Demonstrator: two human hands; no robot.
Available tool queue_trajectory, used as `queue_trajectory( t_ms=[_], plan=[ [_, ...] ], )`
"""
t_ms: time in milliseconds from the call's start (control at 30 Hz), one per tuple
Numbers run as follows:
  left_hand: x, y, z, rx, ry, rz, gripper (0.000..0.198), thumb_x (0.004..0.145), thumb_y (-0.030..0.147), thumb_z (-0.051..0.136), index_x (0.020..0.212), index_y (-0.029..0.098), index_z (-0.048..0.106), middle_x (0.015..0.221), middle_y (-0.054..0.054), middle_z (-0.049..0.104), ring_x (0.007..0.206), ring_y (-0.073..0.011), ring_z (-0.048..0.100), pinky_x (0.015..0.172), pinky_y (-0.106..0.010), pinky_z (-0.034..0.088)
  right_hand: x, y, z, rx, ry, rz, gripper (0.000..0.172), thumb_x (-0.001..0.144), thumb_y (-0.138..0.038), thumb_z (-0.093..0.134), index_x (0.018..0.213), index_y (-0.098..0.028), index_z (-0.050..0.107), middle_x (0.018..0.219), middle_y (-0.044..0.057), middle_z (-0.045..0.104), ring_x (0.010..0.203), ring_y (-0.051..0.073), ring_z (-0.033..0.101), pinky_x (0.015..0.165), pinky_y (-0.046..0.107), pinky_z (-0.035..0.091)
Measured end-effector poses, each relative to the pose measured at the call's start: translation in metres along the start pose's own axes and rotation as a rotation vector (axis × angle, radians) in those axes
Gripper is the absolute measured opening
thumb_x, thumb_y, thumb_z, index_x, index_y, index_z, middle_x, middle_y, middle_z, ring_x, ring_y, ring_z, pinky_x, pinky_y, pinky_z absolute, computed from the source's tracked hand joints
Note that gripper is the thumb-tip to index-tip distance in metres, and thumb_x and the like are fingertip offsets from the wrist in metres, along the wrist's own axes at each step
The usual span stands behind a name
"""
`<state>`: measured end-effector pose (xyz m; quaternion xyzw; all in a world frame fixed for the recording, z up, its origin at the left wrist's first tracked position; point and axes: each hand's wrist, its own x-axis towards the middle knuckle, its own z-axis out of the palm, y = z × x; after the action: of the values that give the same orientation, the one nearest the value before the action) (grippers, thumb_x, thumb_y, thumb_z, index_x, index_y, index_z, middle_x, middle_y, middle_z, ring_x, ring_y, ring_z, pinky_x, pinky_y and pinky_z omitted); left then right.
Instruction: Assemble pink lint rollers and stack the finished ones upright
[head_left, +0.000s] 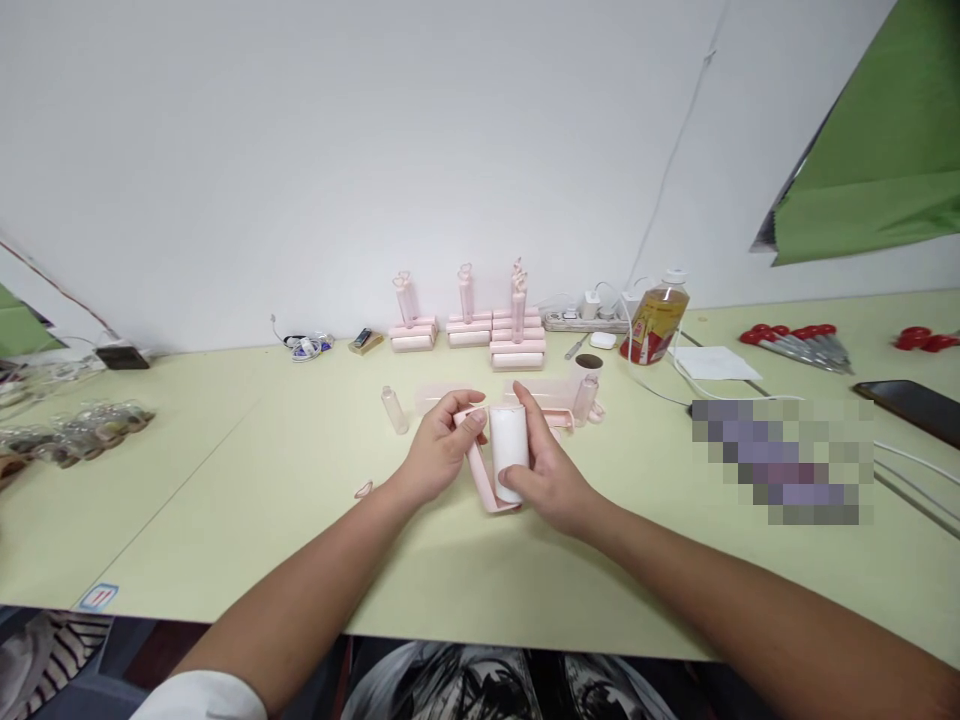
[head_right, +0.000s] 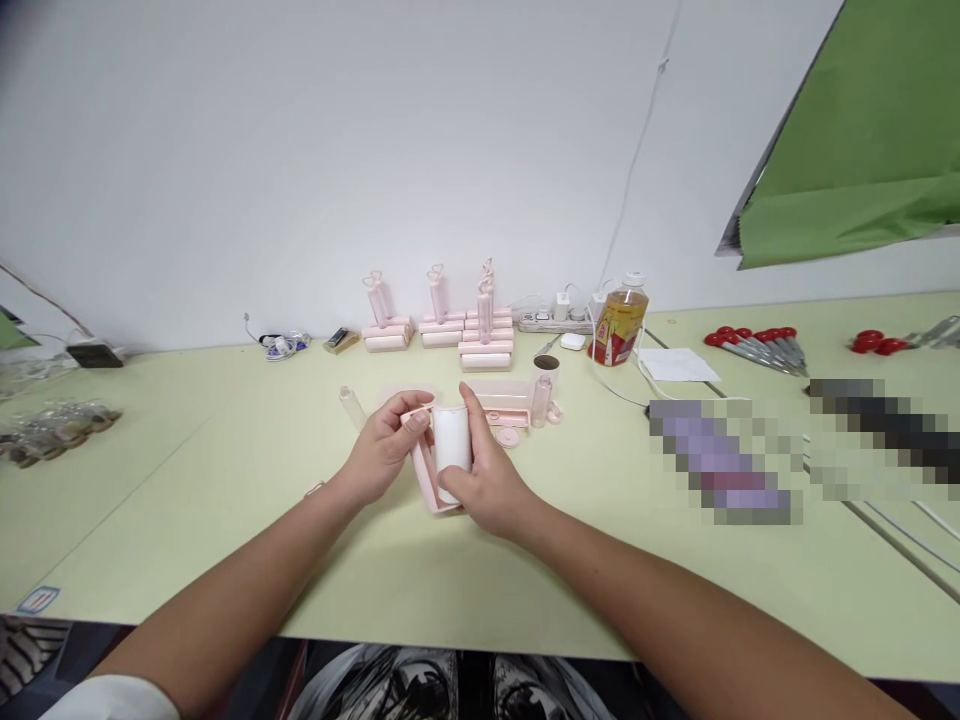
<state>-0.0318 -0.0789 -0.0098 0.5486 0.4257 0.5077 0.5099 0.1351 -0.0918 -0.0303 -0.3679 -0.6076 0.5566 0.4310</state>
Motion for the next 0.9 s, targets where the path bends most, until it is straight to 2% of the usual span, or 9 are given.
queue_trajectory(
  t_ms=[67, 200, 300, 400, 500, 600, 700, 900],
  plan=[
    [0.002, 0.004, -0.007, 0.004, -0.064, -0.014, 0.041, 0.077, 0.047, 0.069, 0.107, 0.020, 0.059, 0.087, -0.001, 0.059, 0.075, -0.0138, 0.058, 0.070, -0.025, 0.045, 0.001, 0.000, -0.003, -0.099, -0.005, -0.038, 0.099, 0.068, -0.011, 0.056, 0.153, -0.036, 0.012, 0.085, -0.001, 0.059, 0.060, 0.015, 0.050, 0.053, 0.026, 0.042],
    [0.003, 0.009, -0.014, -0.096, -0.131, -0.120, 0.037, 0.076, 0.044, 0.070, 0.101, 0.021, 0.055, 0.073, 0.002, 0.056, 0.072, -0.0135, 0.057, 0.067, -0.024, 0.044, 0.005, -0.001, -0.010, -0.323, -0.065, -0.081, 0.095, 0.068, -0.012, 0.054, 0.152, -0.035, 0.017, 0.092, 0.001, 0.062, 0.064, 0.017, 0.052, 0.059, 0.030, 0.041],
    [0.003, 0.009, -0.011, -0.126, -0.106, -0.163, 0.032, 0.077, 0.045, 0.069, 0.086, 0.019, 0.052, 0.066, 0.003, 0.055, 0.062, -0.0114, 0.054, 0.061, -0.023, 0.042, 0.007, -0.003, -0.013, -0.452, -0.127, -0.117, 0.092, 0.070, -0.016, 0.055, 0.153, -0.033, 0.016, 0.105, 0.005, 0.063, 0.076, 0.022, 0.057, 0.066, 0.033, 0.043],
    [0.002, 0.009, -0.008, -0.148, -0.054, -0.231, 0.035, 0.071, 0.041, 0.074, 0.077, 0.019, 0.047, 0.060, 0.005, 0.051, 0.050, -0.0102, 0.052, 0.053, -0.023, 0.038, 0.007, -0.004, -0.011, -0.534, -0.210, -0.191, 0.087, 0.073, -0.020, 0.056, 0.151, -0.031, 0.021, 0.117, 0.009, 0.060, 0.088, 0.026, 0.058, 0.071, 0.035, 0.043],
    [0.002, 0.010, -0.006, -0.195, -0.018, -0.286, 0.040, 0.063, 0.032, 0.080, 0.073, 0.020, 0.043, 0.057, 0.007, 0.048, 0.046, -0.0094, 0.050, 0.048, -0.022, 0.035, 0.006, -0.006, -0.008, -0.577, -0.250, -0.217, 0.082, 0.074, -0.021, 0.055, 0.149, -0.030, 0.023, 0.115, 0.009, 0.061, 0.083, 0.025, 0.058, 0.068, 0.033, 0.042],
    [0.003, 0.012, -0.006, -0.238, -0.001, -0.293, 0.045, 0.058, 0.028, 0.082, 0.071, 0.020, 0.040, 0.057, 0.008, 0.047, 0.048, -0.0092, 0.052, 0.048, -0.021, 0.035, 0.006, -0.007, -0.006, -0.623, -0.249, -0.221, 0.082, 0.073, -0.020, 0.054, 0.148, -0.028, 0.023, 0.111, 0.009, 0.062, 0.078, 0.023, 0.057, 0.066, 0.033, 0.041],
    [0.002, 0.014, -0.004, -0.267, 0.012, -0.277, 0.051, 0.055, 0.027, 0.084, 0.070, 0.020, 0.036, 0.056, 0.009, 0.047, 0.048, -0.0093, 0.052, 0.047, -0.020, 0.035, 0.006, -0.009, -0.005, -0.664, -0.249, -0.232, 0.083, 0.071, -0.019, 0.053, 0.148, -0.027, 0.022, 0.116, 0.011, 0.061, 0.079, 0.024, 0.057, 0.069, 0.035, 0.041],
    [-0.001, 0.017, -0.002, -0.218, -0.011, -0.229, 0.058, 0.055, 0.034, 0.084, 0.071, 0.022, 0.030, 0.053, 0.011, 0.049, 0.038, -0.0111, 0.052, 0.041, -0.021, 0.033, 0.006, -0.014, -0.004, -0.706, -0.270, -0.223, 0.082, 0.071, -0.017, 0.051, 0.147, -0.024, 0.020, 0.122, 0.014, 0.058, 0.082, 0.026, 0.058, 0.070, 0.037, 0.042]
  ],
)
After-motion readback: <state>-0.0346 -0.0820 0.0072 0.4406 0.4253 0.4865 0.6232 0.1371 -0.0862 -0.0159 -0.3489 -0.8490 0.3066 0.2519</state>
